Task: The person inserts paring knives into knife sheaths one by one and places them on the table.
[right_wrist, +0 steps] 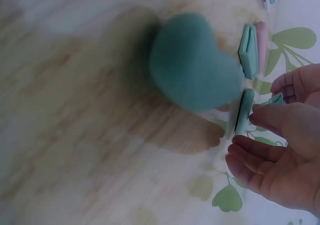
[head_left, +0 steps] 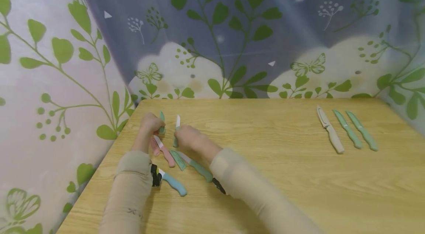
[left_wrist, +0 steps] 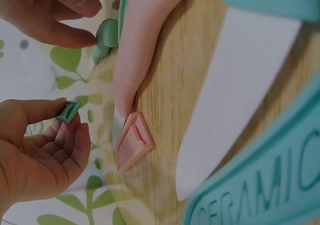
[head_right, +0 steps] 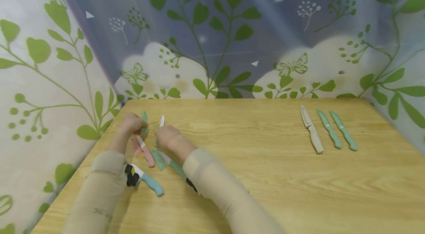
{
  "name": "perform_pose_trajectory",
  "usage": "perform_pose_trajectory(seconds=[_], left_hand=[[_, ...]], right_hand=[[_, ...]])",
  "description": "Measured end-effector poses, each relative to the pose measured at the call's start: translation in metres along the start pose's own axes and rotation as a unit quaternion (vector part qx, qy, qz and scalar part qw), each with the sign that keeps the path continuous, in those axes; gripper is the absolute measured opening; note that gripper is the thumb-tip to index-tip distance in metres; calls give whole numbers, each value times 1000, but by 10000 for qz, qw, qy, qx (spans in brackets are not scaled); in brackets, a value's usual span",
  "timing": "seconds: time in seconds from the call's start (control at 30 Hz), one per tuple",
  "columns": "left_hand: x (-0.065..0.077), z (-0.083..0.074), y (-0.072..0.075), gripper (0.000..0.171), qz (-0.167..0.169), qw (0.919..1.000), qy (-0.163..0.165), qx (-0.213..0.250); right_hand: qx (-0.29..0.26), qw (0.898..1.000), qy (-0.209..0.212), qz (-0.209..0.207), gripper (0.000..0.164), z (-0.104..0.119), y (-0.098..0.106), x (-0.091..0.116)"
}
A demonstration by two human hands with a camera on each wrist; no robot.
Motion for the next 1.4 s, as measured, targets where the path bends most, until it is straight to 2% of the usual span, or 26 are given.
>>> perform_pose_trajectory(seconds=[0.07, 0.23, 0.43, 0.6, 0.77, 0.9, 1.1, 1.27, 1.4], left_hand=[[0, 1, -1, 9, -3, 10000, 16, 4], [0, 1, -2, 18, -19, 10000, -29, -3], [-1, 3, -3, 6, -96, 9999, -64, -40], [-2, 3, -4, 12, -137, 9999, -93, 29], [-3, 3, -4, 8, -49, 9999, -97, -48], [-3, 3, -5, 7, 41, 9999, -94, -82], [0, 1, -6, 16, 81, 9998, -172, -56], [2, -2, -3, 8, -22, 9996, -281, -34], [4, -7, 2, 12, -224, 9989, -413, -4]], right_hand=[[184, 9998, 26, 28, 14, 1, -2, -1], [126, 9999, -20, 69, 18, 3, -6, -3], [124, 9998, -124, 35, 20, 1, -6, -3], [226, 9991, -340, -141, 19, -12, -3, -5], [430, 9981, -401, -169, 16, -22, 1, -7], [378, 9981, -494, -31, 15, -28, 1, -4], [172, 9970, -744, 90, 10, -36, -1, 3], [-38, 9953, -967, 65, 4, -44, 2, 8], [-246, 9945, -1015, 2, 2, -52, 11, 12]])
Point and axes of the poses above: each hand's wrist, its own x-axis away from the middle knuckle, its own y-axis out of the back of the hand, z = x × y, the point moved 10 cm from there along -x, towards the middle knuckle, and after that the axes turned 14 degrees about -x, right-handed, at the moved point
